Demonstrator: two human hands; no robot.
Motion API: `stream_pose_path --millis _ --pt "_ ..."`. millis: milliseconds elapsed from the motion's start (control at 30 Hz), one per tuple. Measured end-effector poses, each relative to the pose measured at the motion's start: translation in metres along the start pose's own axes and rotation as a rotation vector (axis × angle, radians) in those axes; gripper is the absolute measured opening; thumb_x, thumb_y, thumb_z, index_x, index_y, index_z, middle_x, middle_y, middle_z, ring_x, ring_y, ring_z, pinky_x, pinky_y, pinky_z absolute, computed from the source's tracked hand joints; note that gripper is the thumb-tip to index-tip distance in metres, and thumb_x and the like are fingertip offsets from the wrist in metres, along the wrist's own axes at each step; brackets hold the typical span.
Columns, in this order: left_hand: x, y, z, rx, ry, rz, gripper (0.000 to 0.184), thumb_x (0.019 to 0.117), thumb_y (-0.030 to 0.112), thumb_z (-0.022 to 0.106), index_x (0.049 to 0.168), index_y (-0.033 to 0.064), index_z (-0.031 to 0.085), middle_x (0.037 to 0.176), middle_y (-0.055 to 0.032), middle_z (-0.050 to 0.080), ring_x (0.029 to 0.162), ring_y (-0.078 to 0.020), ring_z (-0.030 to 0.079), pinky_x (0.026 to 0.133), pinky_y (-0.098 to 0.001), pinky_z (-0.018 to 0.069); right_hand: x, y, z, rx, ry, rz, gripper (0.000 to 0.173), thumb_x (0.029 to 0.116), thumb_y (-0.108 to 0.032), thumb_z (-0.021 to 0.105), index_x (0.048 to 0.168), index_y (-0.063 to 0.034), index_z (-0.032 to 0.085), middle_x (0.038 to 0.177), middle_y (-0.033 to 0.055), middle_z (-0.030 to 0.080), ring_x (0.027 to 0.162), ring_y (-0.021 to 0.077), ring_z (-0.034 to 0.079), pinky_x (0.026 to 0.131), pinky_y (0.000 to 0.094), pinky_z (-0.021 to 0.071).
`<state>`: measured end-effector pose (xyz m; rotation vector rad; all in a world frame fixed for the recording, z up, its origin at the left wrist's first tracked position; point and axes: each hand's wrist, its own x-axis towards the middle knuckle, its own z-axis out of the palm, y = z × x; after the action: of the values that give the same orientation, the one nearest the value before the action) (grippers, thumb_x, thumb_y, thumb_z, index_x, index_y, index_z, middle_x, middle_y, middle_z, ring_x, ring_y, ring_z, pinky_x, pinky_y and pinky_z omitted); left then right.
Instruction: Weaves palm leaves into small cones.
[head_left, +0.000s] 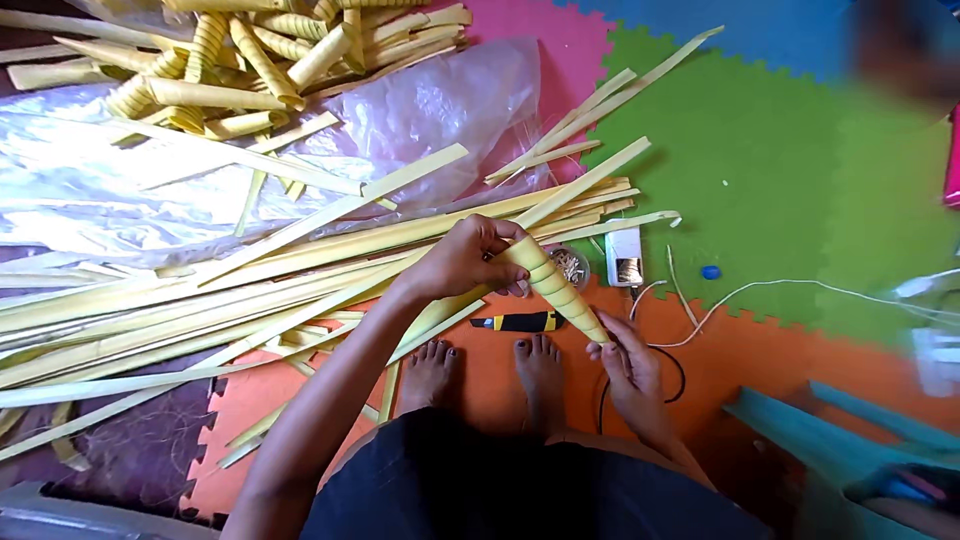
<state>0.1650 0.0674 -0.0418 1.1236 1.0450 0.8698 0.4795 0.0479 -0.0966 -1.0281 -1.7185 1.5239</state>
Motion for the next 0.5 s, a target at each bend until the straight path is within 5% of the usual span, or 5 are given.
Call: stream_pose_path --millis 100,167,233,400,500 --pt "0.0 -0.004 0.002 0.08 0.019 0.102 0.013 0.0938 -0.004 0.068 0.107 -0.0027 0.067 0.084 -0.0058 0.075 0.071 -0.0107 0.074 0.068 -0.0249 0.0639 0.004 -0.022 0.0 0.352 -0.082 0.497 0.04 0.1117 -0.02 0.024 0.112 -0.0083 0.062 0.084 -0.0031 0.072 0.054 -0.0027 0.057 0.049 0.0123 0.0467" --pt "-0.003 -0.009 0.003 0.184 0.063 0.245 0.008 0.0914 -0.001 0.07 0.099 -0.0008 0.07 0.092 -0.0014 0.073 0.077 -0.0007 0.067 0.072 -0.0167 0.0563 0.007 -0.025 -0.006 0.57 -0.212 0.671 0.046 0.1112 -0.026 0.02 0.114 -0.0088 0.063 0.081 -0.0017 0.07 0.051 -0.0019 0.055 0.045 0.0118 0.0444" --pt "-0.007 -0.017 -0.001 0.21 0.065 0.388 0.009 0.0918 0.003 0.069 0.099 -0.0023 0.071 0.112 -0.0069 0.074 0.097 -0.0034 0.069 0.086 -0.02 0.0572 0.012 -0.02 -0.013 0.541 -0.334 0.59 0.043 0.1108 -0.03 0.029 0.114 -0.0096 0.067 0.086 -0.0009 0.074 0.062 0.0015 0.065 0.056 0.0159 0.0539" --pt "-0.018 -0.03 0.007 0.364 0.212 0.516 0.003 0.0913 0.004 0.071 0.091 0.0016 0.073 0.102 -0.0032 0.074 0.097 -0.005 0.07 0.088 -0.0217 0.058 0.052 -0.024 -0.017 -0.288 -0.084 -0.019 0.03 0.1045 -0.013 0.047 0.116 -0.0003 0.072 0.111 0.0053 0.074 0.103 0.0069 0.069 0.092 0.0281 0.0565" --pt "-0.009 -0.024 0.031 0.564 0.29 0.499 0.006 0.0889 -0.001 0.07 0.093 0.0003 0.074 0.099 -0.0075 0.074 0.094 -0.0096 0.071 0.087 -0.0242 0.0575 0.08 -0.043 0.001 -0.302 -0.04 -0.208 0.028 0.1021 -0.013 0.056 0.123 0.0009 0.069 0.123 0.0096 0.069 0.109 0.0132 0.068 0.092 0.0306 0.0583"
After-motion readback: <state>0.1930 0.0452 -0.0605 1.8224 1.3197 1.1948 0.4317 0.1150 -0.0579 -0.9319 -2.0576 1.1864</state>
